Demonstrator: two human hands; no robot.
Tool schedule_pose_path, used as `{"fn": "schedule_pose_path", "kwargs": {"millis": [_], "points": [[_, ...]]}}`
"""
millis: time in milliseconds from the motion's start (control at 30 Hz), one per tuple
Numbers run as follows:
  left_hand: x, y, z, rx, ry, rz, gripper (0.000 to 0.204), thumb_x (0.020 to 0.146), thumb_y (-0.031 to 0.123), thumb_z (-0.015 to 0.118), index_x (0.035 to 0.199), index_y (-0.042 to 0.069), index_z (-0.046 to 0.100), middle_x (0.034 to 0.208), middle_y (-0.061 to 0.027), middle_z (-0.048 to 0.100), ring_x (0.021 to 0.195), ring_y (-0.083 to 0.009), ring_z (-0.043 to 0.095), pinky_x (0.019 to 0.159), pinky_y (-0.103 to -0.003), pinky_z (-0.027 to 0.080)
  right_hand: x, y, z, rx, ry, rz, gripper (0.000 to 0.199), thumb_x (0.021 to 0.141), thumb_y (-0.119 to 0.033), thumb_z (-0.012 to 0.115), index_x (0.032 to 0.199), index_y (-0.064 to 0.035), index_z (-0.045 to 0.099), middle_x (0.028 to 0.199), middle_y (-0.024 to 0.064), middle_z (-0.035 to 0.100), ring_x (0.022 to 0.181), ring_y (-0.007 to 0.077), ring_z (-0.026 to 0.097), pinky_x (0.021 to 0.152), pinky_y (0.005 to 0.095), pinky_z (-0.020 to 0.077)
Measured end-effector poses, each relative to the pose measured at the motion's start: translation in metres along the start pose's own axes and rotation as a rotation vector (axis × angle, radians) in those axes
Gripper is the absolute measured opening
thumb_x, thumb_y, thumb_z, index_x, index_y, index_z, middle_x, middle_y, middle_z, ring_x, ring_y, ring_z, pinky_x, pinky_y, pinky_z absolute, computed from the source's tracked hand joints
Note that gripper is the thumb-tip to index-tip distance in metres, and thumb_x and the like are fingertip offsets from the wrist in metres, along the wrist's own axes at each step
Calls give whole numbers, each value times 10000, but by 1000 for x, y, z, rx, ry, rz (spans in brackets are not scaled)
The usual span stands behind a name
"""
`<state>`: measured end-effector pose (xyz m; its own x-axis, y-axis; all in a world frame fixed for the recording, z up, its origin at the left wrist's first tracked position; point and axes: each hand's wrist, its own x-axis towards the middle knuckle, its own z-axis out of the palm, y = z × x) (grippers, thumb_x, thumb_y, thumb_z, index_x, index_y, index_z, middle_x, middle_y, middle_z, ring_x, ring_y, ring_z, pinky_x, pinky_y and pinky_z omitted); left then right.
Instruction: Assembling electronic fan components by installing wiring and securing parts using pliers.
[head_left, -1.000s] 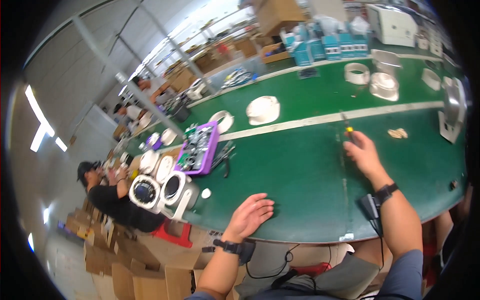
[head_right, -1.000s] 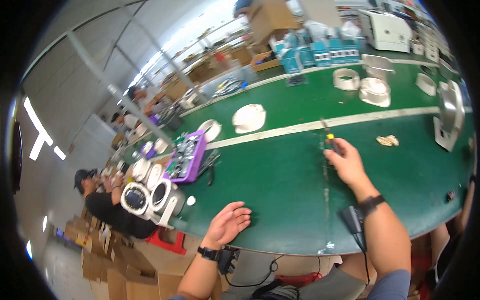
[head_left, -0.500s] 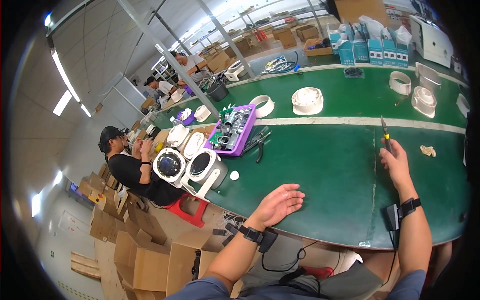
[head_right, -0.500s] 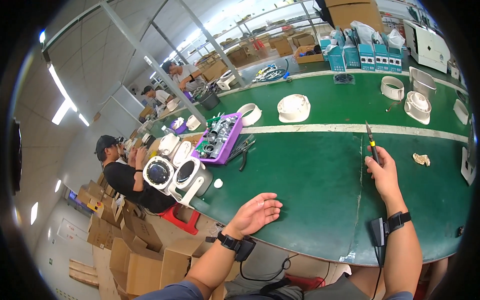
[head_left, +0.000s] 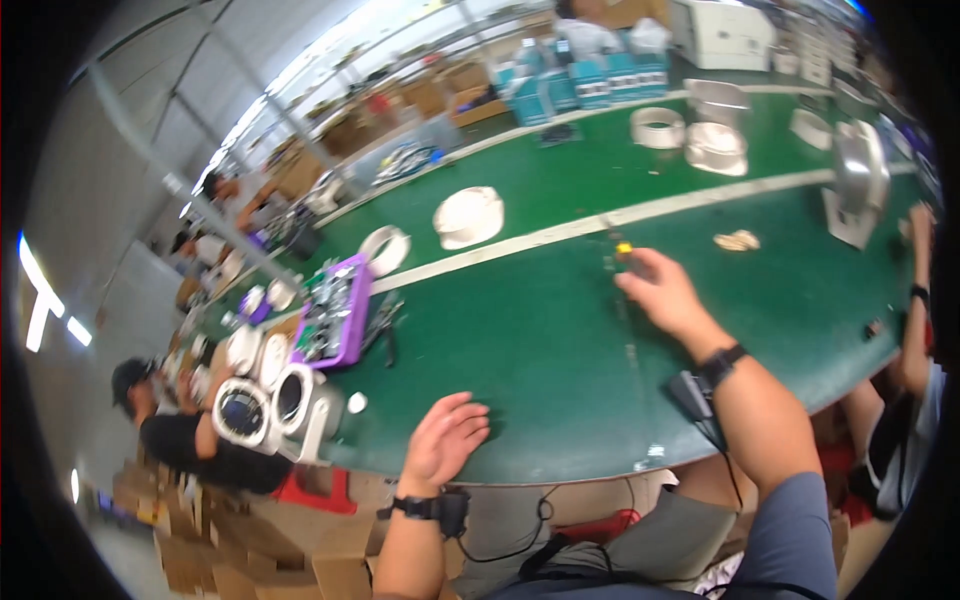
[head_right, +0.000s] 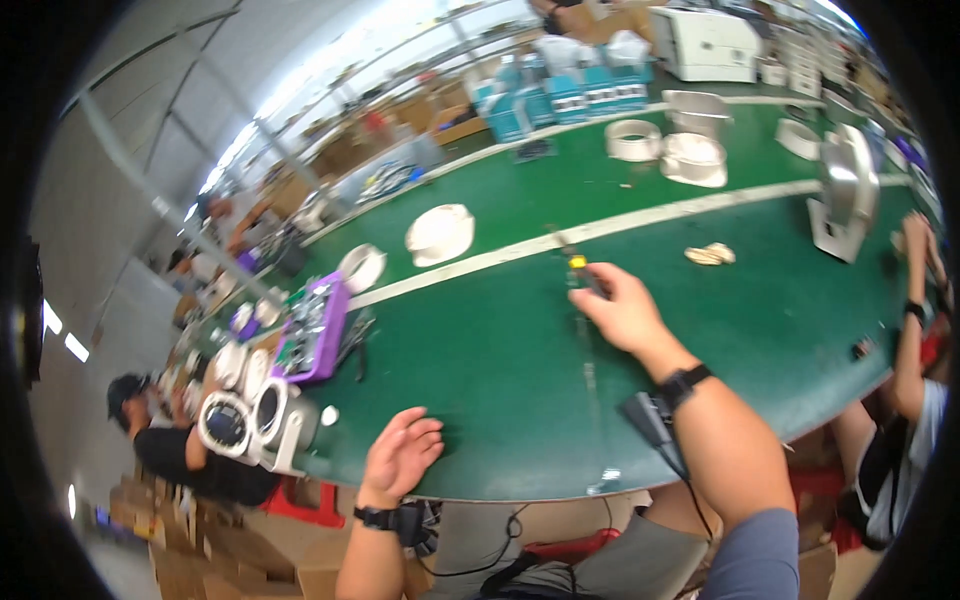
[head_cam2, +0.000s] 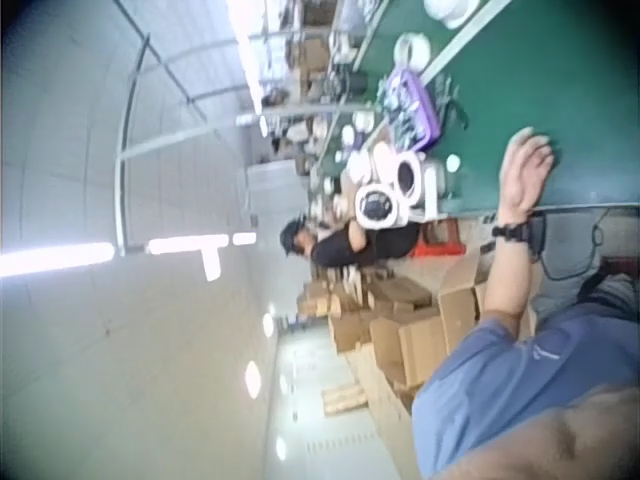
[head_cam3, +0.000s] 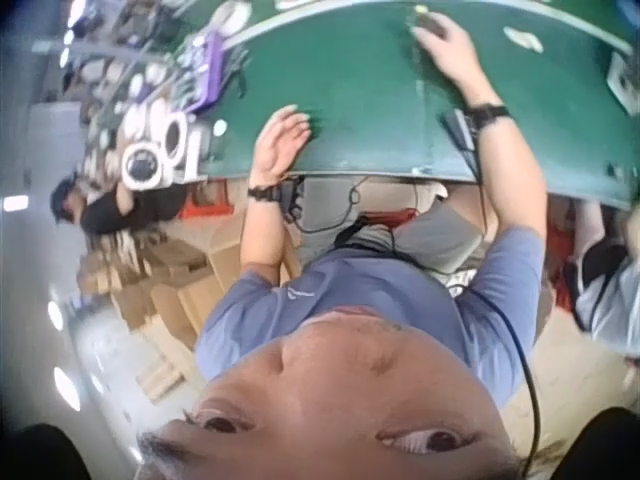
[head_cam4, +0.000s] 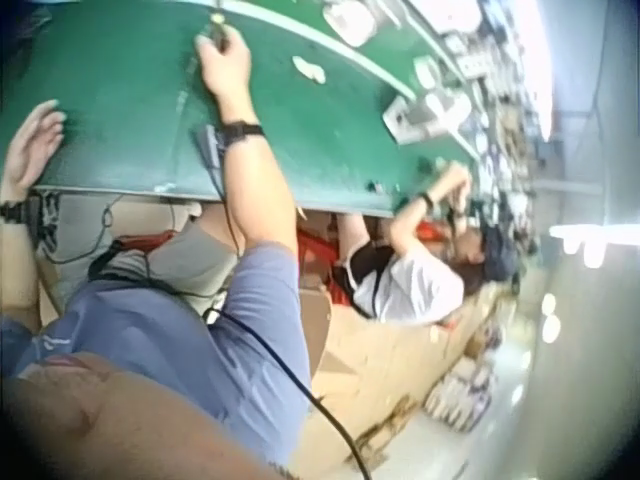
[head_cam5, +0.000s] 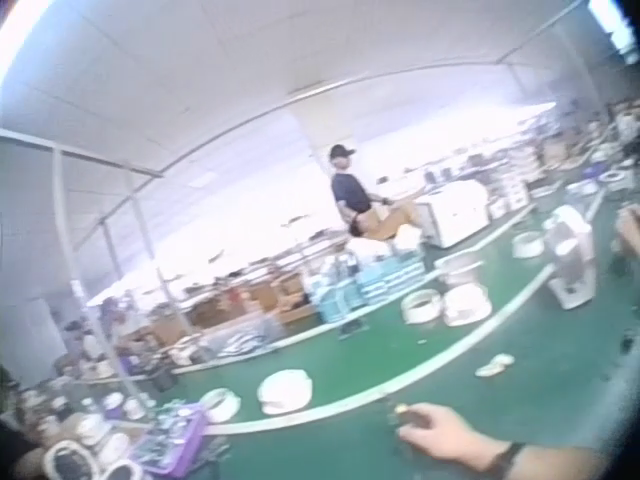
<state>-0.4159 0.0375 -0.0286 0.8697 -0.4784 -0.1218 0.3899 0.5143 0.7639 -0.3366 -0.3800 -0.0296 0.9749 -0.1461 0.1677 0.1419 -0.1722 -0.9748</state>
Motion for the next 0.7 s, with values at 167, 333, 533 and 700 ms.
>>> {"fn": "schedule_pose_path", "kwargs": {"millis": [167, 333, 533, 700], "points": [[1, -3, -2, -10, -17, 30, 420, 1026, 157, 556, 1416, 19, 482, 1312, -236, 626, 1157, -320, 651, 1020, -450, 540, 3, 11, 1, -13, 67, -51, 470, 889, -280, 764, 1252, -6, 646, 996, 91, 719, 904, 176, 673, 840, 337, 541], [2, -5, 1, -4, -13, 33, 410, 1032, 165, 548, 1406, 12, 480, 1303, -244, 626, 1144, -313, 656, 1004, -444, 550, -5, -9, -3, 6, 13, 12, 470, 901, -282, 751, 1257, 1, 632, 910, 59, 671, 814, 145, 626, 770, 325, 516], [3, -5, 3, 39, -3, 35, 395, 1053, 216, 555, 1398, 35, 493, 1262, -209, 643, 1123, -277, 663, 984, -408, 567, -11, -16, -7, -32, 18, 34, 465, 907, -278, 738, 1262, 2, 630, 919, 59, 672, 822, 145, 628, 779, 321, 514], [0, -3, 2, 45, 6, 43, 393, 1051, 215, 561, 1397, 41, 495, 1263, -198, 647, 1111, -270, 666, 969, -398, 574, -9, -15, -4, -38, -7, 35, 474, 907, -279, 738, 1267, 8, 624, 918, 61, 671, 825, 146, 627, 774, 324, 514]]}}
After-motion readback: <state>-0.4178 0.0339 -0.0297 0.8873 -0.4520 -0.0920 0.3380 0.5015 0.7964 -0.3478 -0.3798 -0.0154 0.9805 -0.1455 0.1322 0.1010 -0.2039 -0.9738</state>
